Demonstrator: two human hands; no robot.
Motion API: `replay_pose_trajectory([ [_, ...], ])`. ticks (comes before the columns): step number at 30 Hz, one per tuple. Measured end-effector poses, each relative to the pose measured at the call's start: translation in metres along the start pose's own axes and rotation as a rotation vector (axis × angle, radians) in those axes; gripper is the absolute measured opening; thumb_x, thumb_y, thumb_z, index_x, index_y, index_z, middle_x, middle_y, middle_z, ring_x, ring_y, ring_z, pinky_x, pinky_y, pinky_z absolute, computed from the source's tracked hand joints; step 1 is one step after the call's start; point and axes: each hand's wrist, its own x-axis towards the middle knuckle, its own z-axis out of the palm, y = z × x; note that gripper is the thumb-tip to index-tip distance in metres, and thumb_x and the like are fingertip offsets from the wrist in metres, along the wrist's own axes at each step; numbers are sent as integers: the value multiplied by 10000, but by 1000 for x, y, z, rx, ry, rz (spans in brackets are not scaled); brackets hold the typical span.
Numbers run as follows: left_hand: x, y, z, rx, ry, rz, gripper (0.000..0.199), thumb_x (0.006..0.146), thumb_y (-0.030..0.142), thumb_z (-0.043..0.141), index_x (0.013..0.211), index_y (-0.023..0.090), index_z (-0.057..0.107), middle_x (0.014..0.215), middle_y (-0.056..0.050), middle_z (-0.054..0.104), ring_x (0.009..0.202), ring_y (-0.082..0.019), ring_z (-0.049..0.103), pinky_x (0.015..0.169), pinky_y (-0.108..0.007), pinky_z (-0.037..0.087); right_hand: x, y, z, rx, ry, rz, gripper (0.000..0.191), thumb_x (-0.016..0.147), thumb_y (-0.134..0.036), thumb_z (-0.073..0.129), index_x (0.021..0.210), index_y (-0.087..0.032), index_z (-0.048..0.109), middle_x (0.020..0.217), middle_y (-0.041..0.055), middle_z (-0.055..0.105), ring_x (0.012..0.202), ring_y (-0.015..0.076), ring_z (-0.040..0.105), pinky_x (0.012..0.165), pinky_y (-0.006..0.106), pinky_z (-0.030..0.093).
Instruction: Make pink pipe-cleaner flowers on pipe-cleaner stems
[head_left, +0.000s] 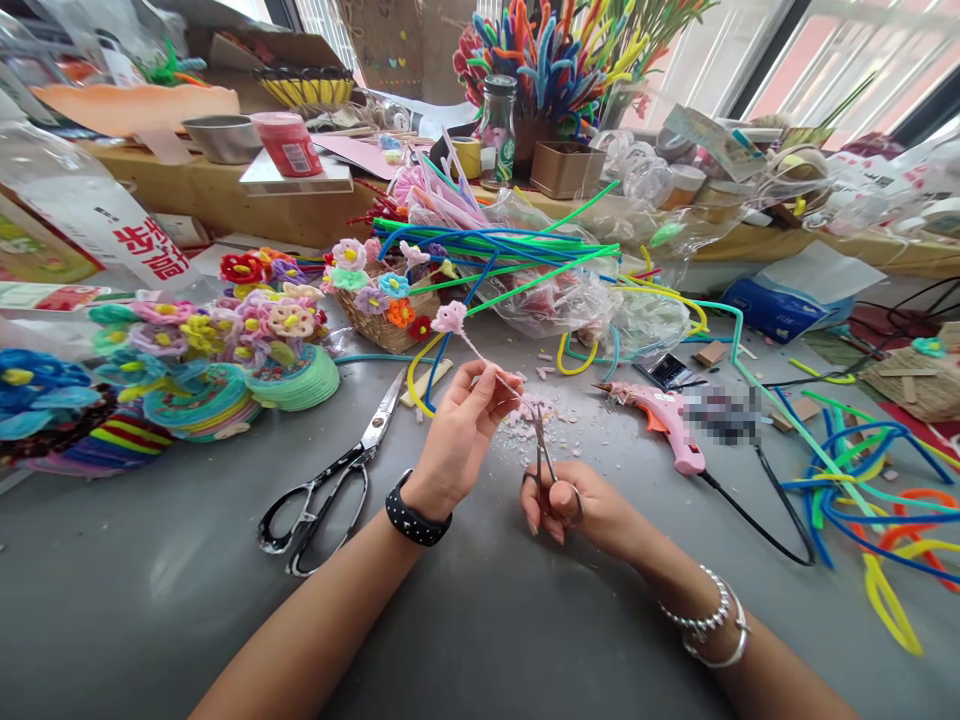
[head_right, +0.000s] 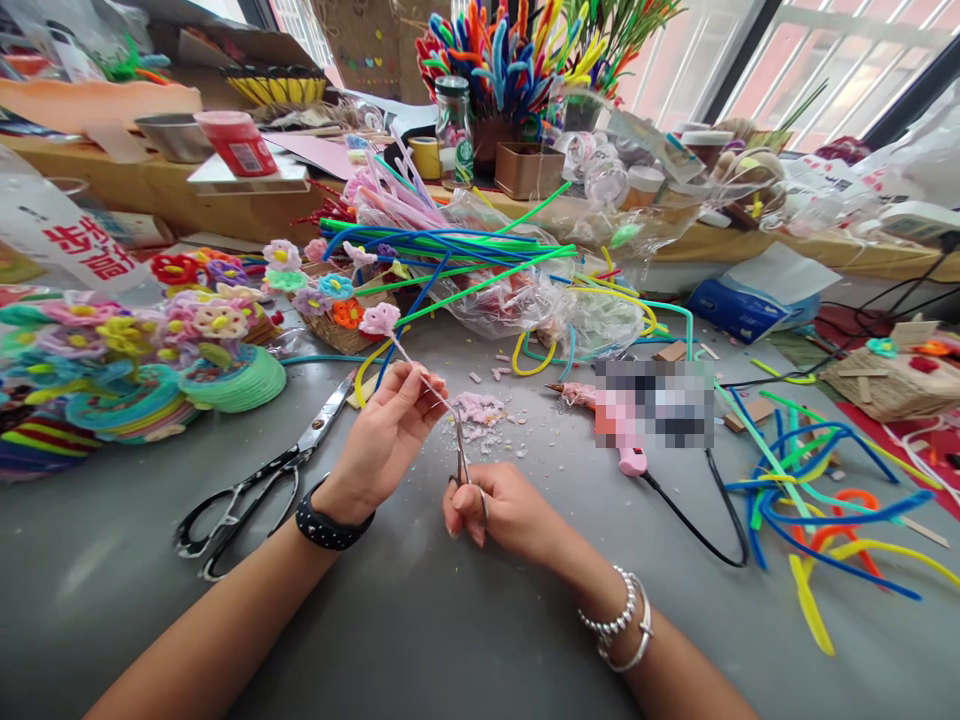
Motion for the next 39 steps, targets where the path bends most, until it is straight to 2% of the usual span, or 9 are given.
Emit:
replay_pose_trajectory([
  [10,0,-1,-1,-8,2,-8,26,761,193,538,755,181,516,701,24,582,681,-69,556,663,-188,427,0,1,0,29,-21,6,636,641,-740,335,576,-132,510,505,-27,444,394,52,383,407,188,274],
  [15,1,1,-1,-35,16,26,19,775,178,513,756,172,512,679,28,559,649,-56,538,650,-177,426,1,3,1,1,54,27,590,671,-692,384,500,-138,491,451,-34,434,337,37,355,373,182,257],
  [20,1,14,-1,18,82,189,45,788,172,485,745,169,499,653,35,506,639,-60,532,689,-194,431,2,-2,-3,-99,198,60,608,646,-708,392,401,-156,453,381,-32,394,317,45,305,355,197,242],
  [23,-5,25,3,159,88,282,69,793,186,476,725,173,474,637,39,470,532,-48,477,549,-171,409,0,-6,-11,-300,323,89,579,666,-676,412,420,-158,489,380,-32,388,375,69,353,403,203,269],
  [27,-14,36,10,310,55,326,72,792,236,482,743,196,448,587,62,399,390,-29,284,372,-158,240,-2,-6,-21,-563,371,125,481,656,-570,541,414,-162,456,407,-35,417,419,73,340,427,206,255],
  [29,-16,40,10,422,53,316,85,793,274,479,758,198,461,545,68,345,396,-45,265,379,-175,224,-3,-5,-23,-626,341,140,459,645,-515,588,399,-168,416,391,-45,392,405,69,319,412,206,237],
  [32,-13,44,2,748,81,279,152,727,278,567,677,179,464,533,66,330,435,-65,277,432,-206,235,-5,-6,-22,-638,262,242,381,654,-403,624,428,-171,423,399,-47,425,357,62,342,391,207,245],
  [35,-7,44,-12,1074,100,320,259,614,177,662,599,185,403,559,62,364,477,-85,315,493,-227,237,-9,-7,-21,-651,220,349,268,660,-304,625,481,-167,481,449,-27,506,343,71,396,382,212,266],
  [39,-2,36,-26,1379,34,351,264,583,47,615,614,200,402,601,39,410,555,-139,410,566,-254,262,-12,-9,-21,-703,235,359,194,632,-231,627,486,-167,517,492,10,585,389,93,429,389,218,260],
])
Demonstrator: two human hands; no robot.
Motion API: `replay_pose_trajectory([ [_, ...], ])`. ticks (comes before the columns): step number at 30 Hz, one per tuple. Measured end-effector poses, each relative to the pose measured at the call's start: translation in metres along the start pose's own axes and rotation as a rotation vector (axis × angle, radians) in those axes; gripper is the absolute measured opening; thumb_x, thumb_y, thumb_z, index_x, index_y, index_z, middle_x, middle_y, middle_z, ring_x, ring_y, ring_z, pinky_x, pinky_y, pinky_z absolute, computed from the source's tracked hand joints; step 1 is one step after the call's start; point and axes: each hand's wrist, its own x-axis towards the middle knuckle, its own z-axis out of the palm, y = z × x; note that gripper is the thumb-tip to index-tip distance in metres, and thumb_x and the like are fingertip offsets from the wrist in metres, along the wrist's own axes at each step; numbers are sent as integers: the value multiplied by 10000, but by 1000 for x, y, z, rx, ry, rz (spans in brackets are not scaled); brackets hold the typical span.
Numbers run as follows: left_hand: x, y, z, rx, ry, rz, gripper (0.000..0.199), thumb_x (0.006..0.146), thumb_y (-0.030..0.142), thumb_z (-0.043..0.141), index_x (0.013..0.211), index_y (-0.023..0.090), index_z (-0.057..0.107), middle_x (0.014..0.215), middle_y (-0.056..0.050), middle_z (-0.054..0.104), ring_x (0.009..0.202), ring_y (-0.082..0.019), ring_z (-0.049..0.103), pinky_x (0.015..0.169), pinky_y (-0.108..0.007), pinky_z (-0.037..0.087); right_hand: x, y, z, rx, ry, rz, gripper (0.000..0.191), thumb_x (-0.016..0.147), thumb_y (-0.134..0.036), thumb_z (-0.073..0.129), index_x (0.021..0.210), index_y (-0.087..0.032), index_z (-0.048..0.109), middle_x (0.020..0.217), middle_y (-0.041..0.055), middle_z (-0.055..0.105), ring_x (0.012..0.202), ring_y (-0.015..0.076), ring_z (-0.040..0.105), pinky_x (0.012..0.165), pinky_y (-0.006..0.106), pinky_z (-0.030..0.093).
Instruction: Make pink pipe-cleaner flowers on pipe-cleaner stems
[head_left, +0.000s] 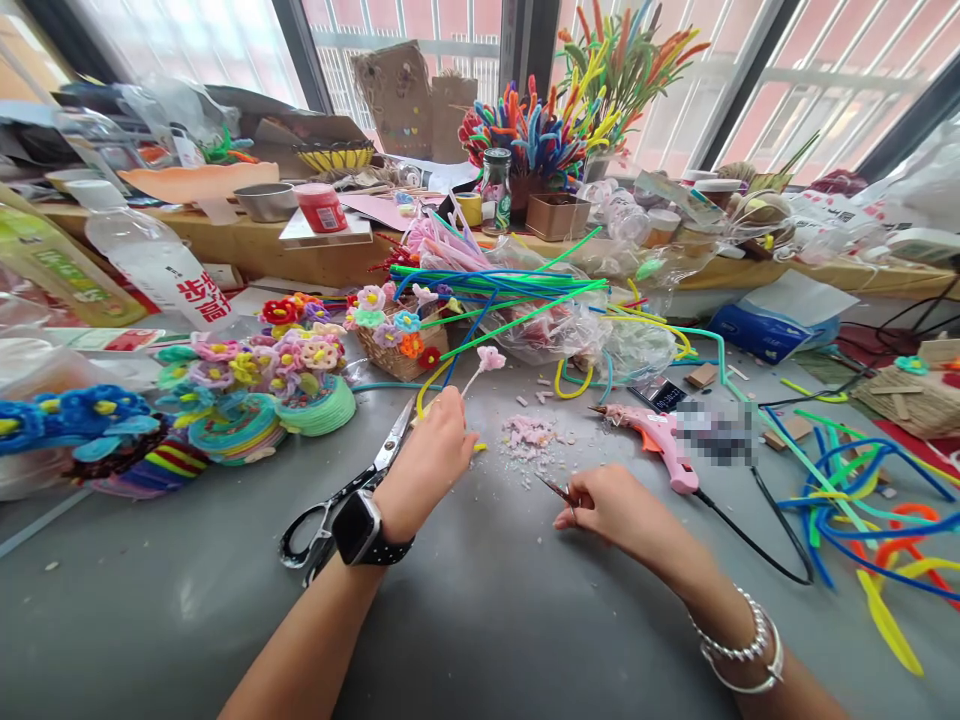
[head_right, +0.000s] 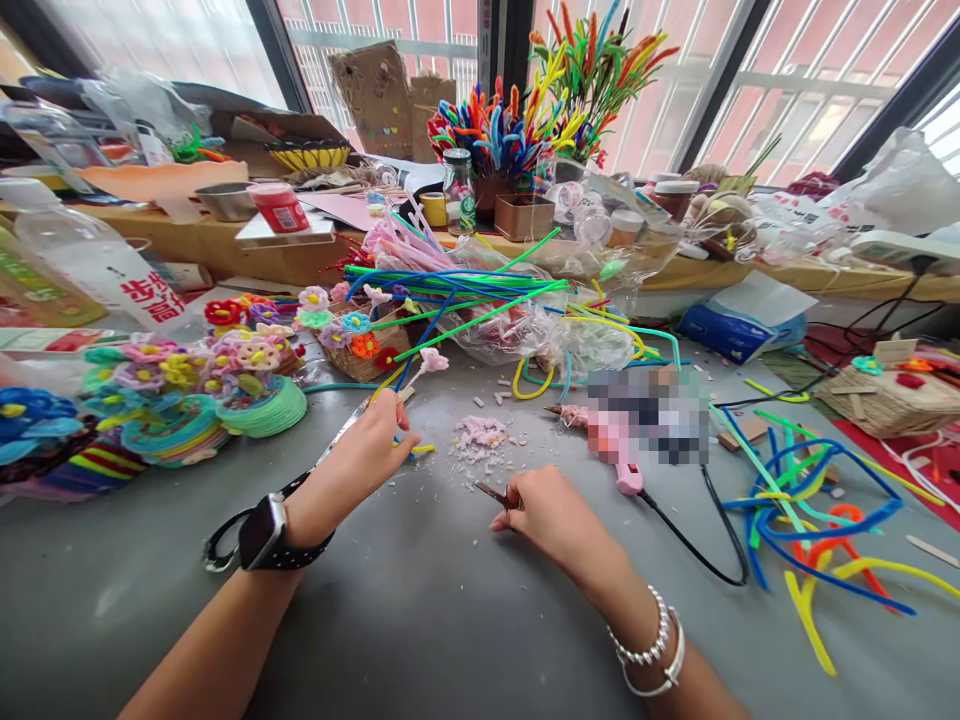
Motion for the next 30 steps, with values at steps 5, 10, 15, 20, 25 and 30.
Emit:
replay_pose_trajectory([
  [5,-4,-10,7,72,-88,-89,292,550,-21,547,591,211,374,535,44,394,515,-157,433,562,-263,258,-2,-5,-3,-72,58,-27,53,645,-146,554,622,-176,592,540,7,621,544,144,531,497,229,322],
  [10,-2,-8,6,214,-67,-64,239,620,27,489,599,217,347,497,41,376,509,-162,455,522,-251,253,0,-8,-2,-138,50,-38,46,650,-196,577,671,-176,614,571,0,603,560,133,519,509,221,318],
  [15,1,10,0,603,13,-25,85,755,143,455,725,202,402,681,-19,589,592,-181,547,492,-249,265,1,-6,1,-120,51,-41,48,646,-177,590,687,-178,614,596,-11,600,569,118,528,520,205,338],
  [20,-1,20,-2,633,261,99,138,766,260,508,681,200,417,652,12,621,545,-144,545,472,-231,275,1,-6,0,-91,86,-59,54,684,-161,577,724,-177,610,599,-5,616,542,118,533,538,224,375],
  [25,-5,23,-3,469,296,271,173,746,245,548,660,187,409,609,38,606,456,-85,472,463,-203,295,5,-8,0,96,290,-234,121,717,-264,590,799,-177,611,680,17,618,562,121,538,548,247,425],
  [30,-11,31,0,457,240,415,162,766,265,524,646,175,463,555,27,560,480,-95,457,488,-210,324,9,-22,-5,428,468,-399,297,727,-338,587,983,-189,566,853,48,609,697,136,579,623,264,481],
])
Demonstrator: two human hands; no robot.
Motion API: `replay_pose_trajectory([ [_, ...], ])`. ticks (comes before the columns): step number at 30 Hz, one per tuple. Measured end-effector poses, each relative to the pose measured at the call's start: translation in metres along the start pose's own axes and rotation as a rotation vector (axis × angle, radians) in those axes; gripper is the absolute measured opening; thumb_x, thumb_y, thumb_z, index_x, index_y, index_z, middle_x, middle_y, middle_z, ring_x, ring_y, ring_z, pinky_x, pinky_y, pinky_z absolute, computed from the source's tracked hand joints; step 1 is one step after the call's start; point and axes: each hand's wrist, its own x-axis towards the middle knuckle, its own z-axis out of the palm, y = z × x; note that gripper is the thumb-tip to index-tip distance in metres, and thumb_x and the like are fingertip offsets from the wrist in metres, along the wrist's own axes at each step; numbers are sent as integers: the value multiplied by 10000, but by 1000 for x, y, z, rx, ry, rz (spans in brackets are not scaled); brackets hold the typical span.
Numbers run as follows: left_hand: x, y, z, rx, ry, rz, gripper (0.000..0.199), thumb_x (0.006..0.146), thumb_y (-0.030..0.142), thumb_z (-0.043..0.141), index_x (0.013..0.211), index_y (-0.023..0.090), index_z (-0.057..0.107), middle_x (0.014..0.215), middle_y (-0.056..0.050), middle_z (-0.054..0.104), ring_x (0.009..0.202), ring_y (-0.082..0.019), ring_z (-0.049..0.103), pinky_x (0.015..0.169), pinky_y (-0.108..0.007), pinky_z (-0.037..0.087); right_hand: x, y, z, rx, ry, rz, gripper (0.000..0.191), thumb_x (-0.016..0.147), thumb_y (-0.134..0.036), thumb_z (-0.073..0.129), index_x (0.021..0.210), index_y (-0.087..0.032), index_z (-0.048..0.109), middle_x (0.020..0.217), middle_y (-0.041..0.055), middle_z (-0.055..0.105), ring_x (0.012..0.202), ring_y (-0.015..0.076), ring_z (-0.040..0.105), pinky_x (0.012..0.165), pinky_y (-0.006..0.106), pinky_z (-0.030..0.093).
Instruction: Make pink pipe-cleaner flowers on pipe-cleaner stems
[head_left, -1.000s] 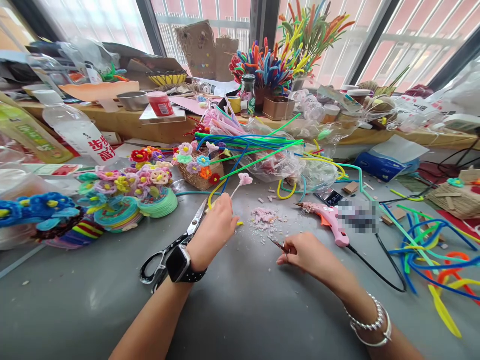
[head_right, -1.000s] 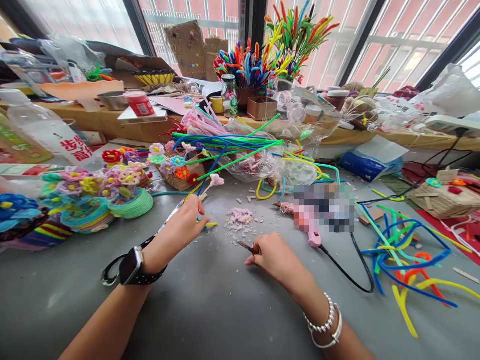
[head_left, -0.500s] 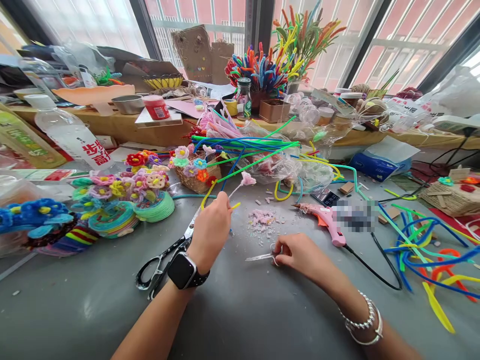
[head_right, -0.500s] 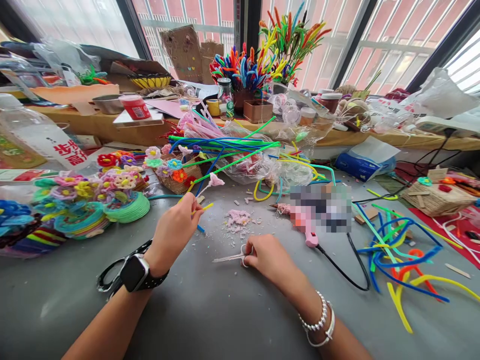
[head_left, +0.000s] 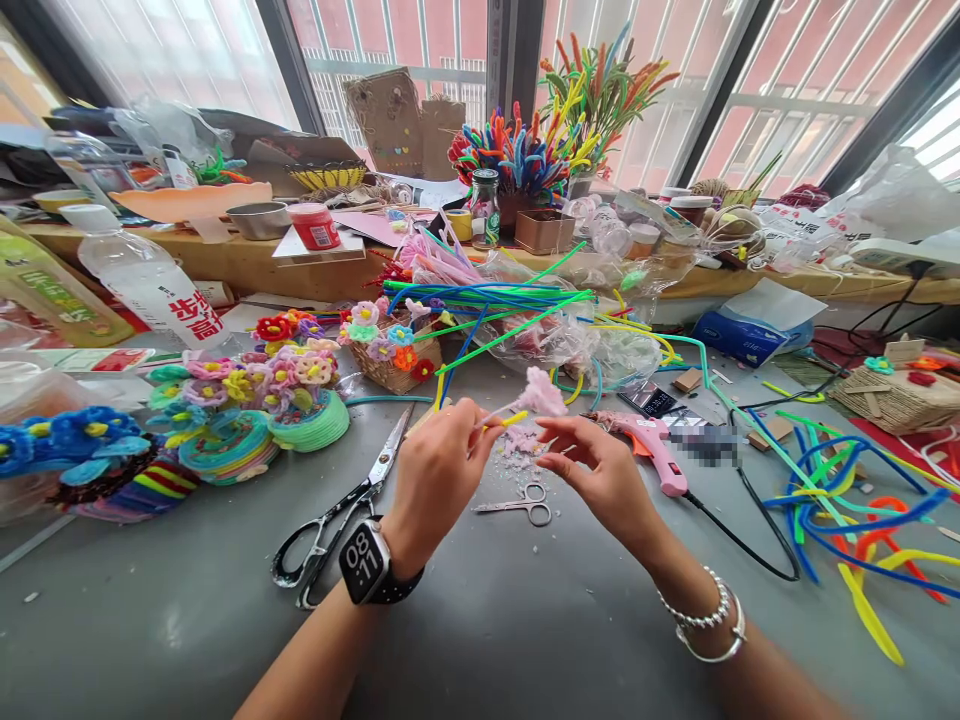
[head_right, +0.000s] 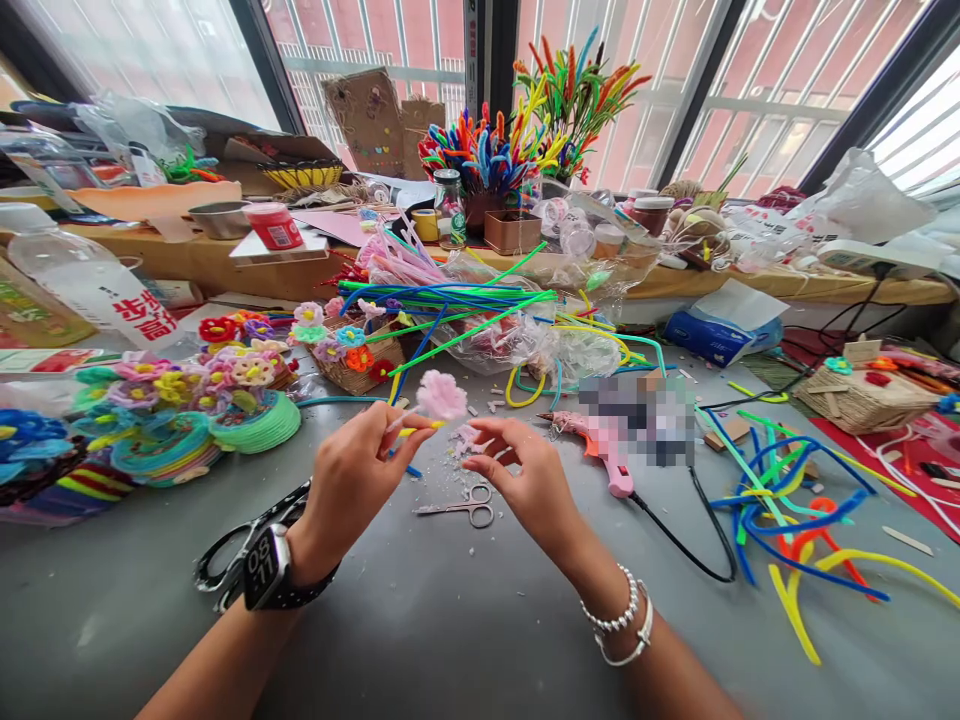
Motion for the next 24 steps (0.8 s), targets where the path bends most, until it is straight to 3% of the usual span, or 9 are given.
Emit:
replay_pose_trajectory([
  [5,-3,6,2,-29,-38,143,160,796,261,487,668,167,505,590,18,587,525,-100,466,504,-209,340,11,-10,3,-55,49,-80,198,730,-323,586,864,-178,598,819,45,605,732,154,565,630,274,454],
  [10,-3,4,1,22,-40,180,155,809,246,470,706,172,560,558,19,575,537,-107,473,506,-209,331,22,-9,5,-121,-23,-132,156,744,-320,575,750,-165,591,716,20,562,680,136,526,626,262,414],
  [14,-1,-2,-2,113,-43,194,137,800,197,473,706,178,571,521,20,552,558,-118,477,521,-212,331,28,-2,7,-224,23,-165,164,742,-321,575,703,-165,610,716,18,492,649,124,488,596,244,399],
  [18,1,-7,-5,216,-59,190,149,790,161,462,668,175,547,531,14,547,564,-118,475,505,-212,319,31,15,3,-324,22,-134,117,740,-257,575,673,-161,591,737,30,539,652,132,509,593,246,404],
  [21,4,-9,-7,293,-67,174,172,795,161,440,648,176,530,528,9,532,563,-123,474,491,-215,303,31,25,-2,-395,-58,-58,58,737,-172,562,760,-166,615,748,30,607,670,141,542,633,258,416],
  [24,6,-10,-10,366,-62,141,191,804,178,421,646,180,526,512,5,506,548,-132,469,475,-225,283,28,28,2,-394,-142,-18,210,750,-130,529,941,-170,607,831,37,644,681,138,564,643,259,430],
])
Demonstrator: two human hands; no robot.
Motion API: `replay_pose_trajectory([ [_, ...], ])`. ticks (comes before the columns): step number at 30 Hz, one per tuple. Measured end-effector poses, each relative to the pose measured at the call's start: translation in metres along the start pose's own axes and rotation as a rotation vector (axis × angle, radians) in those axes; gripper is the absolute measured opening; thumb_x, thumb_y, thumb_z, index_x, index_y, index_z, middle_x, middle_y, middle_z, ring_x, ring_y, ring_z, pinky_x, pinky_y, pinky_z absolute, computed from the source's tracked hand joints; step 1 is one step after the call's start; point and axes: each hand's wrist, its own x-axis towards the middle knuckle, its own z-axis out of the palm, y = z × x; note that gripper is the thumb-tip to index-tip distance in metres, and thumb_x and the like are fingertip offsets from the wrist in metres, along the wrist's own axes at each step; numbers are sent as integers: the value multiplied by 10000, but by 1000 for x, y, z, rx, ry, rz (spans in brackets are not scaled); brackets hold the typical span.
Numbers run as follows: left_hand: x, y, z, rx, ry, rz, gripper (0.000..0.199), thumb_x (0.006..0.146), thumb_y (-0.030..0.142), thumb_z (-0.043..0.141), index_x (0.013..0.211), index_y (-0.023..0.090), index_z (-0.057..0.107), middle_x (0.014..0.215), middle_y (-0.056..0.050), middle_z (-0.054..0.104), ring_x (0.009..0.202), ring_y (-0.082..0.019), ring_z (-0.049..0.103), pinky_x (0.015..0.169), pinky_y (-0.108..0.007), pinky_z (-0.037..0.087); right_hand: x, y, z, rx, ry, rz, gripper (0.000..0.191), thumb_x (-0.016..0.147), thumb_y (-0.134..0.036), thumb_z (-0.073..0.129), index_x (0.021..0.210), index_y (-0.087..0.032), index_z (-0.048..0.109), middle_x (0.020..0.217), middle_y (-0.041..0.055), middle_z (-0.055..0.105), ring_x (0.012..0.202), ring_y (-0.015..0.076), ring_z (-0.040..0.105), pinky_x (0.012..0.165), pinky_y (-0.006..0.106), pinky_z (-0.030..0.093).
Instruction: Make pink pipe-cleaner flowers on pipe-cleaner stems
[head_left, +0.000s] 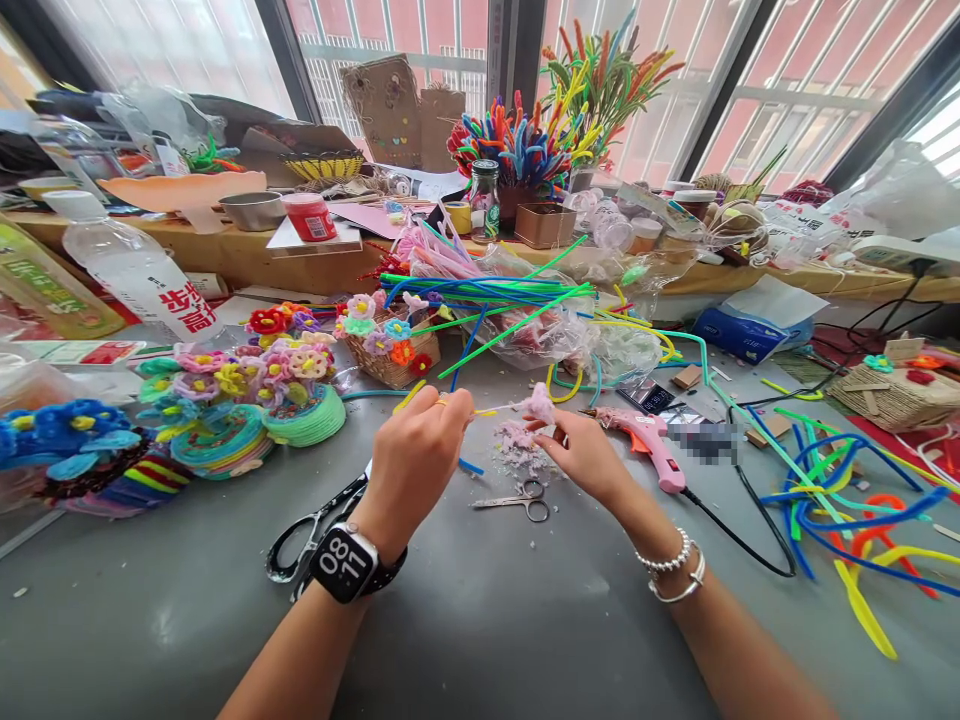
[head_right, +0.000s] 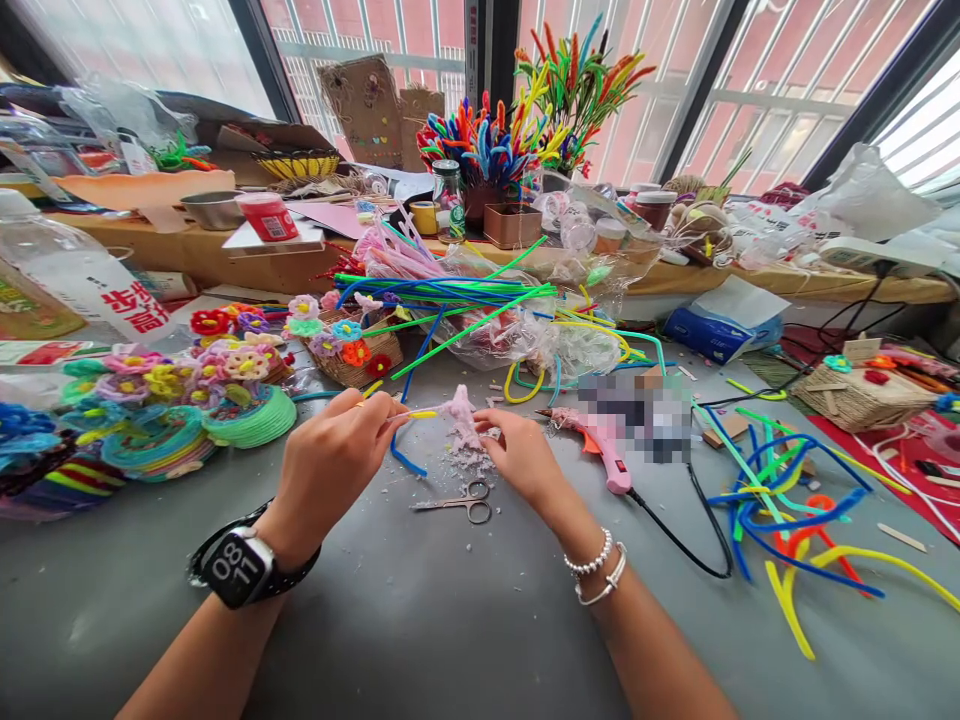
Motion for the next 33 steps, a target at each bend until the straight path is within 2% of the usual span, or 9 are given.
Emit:
replay_pose_trajectory([
  [4,0,-3,-3,92,54,-125,162,800,244,455,656,185,499,521,2,514,551,-148,499,470,-237,266,-6,-12,21,2,-108,-123,213,768,-166,518,957,-174,615,985,75,621,796,160,573,704,284,439],
  [8,-1,-6,-2,92,111,-250,151,789,267,479,662,187,471,537,-5,553,507,-155,518,435,-243,228,-12,-28,43,-7,-169,-198,232,791,-176,486,989,-152,603,970,94,639,913,203,547,806,346,407],
  [13,-1,-5,-1,-8,139,-301,131,781,244,493,664,194,462,570,6,601,469,-135,527,426,-231,236,-17,-44,46,145,-295,-375,245,806,-177,468,1024,-185,579,1078,69,593,972,173,520,859,327,372],
  [15,-1,-2,-1,-100,109,-314,134,766,238,514,655,195,453,596,10,626,492,-133,546,441,-223,267,-16,-46,39,246,-204,-291,212,792,-242,506,976,-187,595,1029,68,595,876,155,539,783,290,408],
  [18,-1,5,-2,-274,66,-312,157,752,225,534,640,197,428,678,20,666,531,-118,566,484,-209,333,-13,-40,25,454,3,-20,231,767,-331,536,940,-185,584,875,40,611,623,108,504,615,251,416],
  [21,-2,11,-4,-374,57,-280,169,753,213,535,628,194,423,692,25,670,520,-97,554,504,-199,362,-10,-32,15,729,79,130,275,727,-339,581,965,-202,558,850,21,610,613,94,490,550,219,388],
  [28,-6,24,-4,-575,4,-229,146,748,217,542,661,189,429,739,1,666,562,-103,580,519,-212,408,-10,-33,16,1025,184,229,157,673,-322,635,725,-174,626,611,-21,585,425,42,310,403,197,230],
  [31,-5,29,-2,-830,102,-336,165,750,203,535,672,193,390,835,-31,646,649,-113,616,591,-235,461,-9,-33,13,1080,317,227,136,662,-306,644,708,-180,621,590,-21,589,419,45,295,397,201,222],
  [33,-4,33,0,-1075,75,-442,226,751,226,534,637,198,340,762,-23,627,635,-120,618,598,-250,488,-8,-32,11,1076,418,214,126,665,-300,642,717,-188,616,612,-16,595,424,48,302,400,203,238],
])
